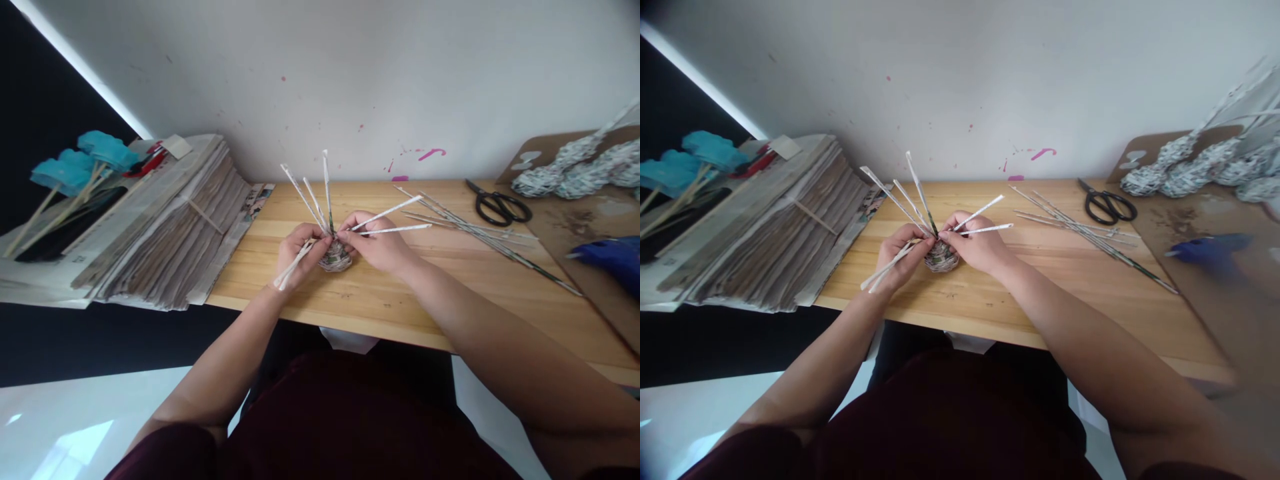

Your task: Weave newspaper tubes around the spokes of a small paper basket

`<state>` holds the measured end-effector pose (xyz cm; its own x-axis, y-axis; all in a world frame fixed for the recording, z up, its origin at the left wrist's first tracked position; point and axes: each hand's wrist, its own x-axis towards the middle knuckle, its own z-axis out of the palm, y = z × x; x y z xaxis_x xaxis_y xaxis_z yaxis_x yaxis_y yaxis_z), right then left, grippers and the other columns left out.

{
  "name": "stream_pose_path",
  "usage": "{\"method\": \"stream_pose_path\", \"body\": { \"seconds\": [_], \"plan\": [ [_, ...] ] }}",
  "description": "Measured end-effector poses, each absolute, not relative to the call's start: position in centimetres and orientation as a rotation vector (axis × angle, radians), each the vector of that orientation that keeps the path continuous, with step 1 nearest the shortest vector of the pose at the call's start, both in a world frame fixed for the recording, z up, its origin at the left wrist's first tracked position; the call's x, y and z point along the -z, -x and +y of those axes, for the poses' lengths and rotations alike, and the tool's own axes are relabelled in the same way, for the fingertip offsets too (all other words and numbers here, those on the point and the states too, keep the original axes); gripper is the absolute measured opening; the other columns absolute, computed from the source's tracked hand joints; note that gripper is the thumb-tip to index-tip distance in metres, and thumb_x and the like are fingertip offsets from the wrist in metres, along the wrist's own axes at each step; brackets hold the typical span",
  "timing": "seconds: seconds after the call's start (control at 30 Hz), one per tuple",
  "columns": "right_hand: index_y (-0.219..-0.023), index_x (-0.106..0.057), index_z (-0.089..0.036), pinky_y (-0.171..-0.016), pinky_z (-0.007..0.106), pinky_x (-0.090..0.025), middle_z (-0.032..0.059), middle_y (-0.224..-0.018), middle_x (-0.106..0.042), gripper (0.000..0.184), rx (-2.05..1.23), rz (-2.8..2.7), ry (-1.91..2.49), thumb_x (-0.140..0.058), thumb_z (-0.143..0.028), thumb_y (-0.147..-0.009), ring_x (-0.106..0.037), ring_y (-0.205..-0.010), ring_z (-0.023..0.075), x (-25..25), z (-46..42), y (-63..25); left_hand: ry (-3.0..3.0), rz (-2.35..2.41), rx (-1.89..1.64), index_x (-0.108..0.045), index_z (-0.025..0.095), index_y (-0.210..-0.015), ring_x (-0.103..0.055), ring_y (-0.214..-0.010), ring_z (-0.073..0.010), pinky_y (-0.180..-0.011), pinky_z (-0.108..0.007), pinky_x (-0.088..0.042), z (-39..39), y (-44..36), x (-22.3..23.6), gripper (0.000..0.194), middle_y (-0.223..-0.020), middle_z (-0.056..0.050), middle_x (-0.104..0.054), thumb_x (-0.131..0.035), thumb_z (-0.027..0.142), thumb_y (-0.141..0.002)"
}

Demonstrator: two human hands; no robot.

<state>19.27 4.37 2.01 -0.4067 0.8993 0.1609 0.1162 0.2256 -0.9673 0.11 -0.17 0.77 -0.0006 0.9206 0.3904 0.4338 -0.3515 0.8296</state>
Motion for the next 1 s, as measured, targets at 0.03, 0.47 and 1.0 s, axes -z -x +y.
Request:
{"method": "stream_pose_path", "body": {
  "seconds": [0.03, 0.47, 1.0],
  "plan": [
    [-0.082, -0.063, -0.023, -0.061, 0.033, -0.053, -0.0001, -0.07, -0.069, 0.01, -1.268, -1.706, 0.958, -0.071, -0.028, -0.086, -0.066, -0.064, 0.0174, -2.0, 4.4, -19.2, -1.82, 1.38, -1.333, -0.069, 0.02, -0.084, -0.067, -0.084, -0.0168, -0.076, -0.028, -0.052, -0.2, -0.1, -0.8, 0.016, -0.09, -0.004, -0.072, -0.068, 0.034, -0.09],
    [-0.075, -0.062, -0.022, -0.048, 0.029, -0.042, 0.0005, -0.058, -0.065, 0.029, -1.172, -1.757, 1.151, -0.076, -0.045, -0.086, -0.058, -0.053, 0.0155, -1.9, 4.8, -19.8, -1.848, 1.534, -1.343, -0.066, 0.019, -0.08, -0.066, -0.079, -0.0157, -0.067, -0.025, -0.051, -0.7, -0.6, -0.9, 0.013, -0.085, -0.003, -0.072, -0.071, 0.03, -0.085],
    [-0.063, -0.074, -0.02, -0.062, 0.03, -0.052, 0.0027, -0.067, -0.073, 0.008, -1.55, -1.506, 0.9, -0.075, -0.028, -0.066, -0.066, -0.067, 0.0174, -3.7, 4.4, -20.0, -1.87, 1.585, -1.247, -0.073, 0.019, -0.085, -0.07, -0.075, -0.0157, -0.068, -0.025, -0.052, -0.8, -0.5, -2.1, 0.007, -0.083, -0.002, -0.075, -0.073, 0.026, -0.083]
  ]
}}
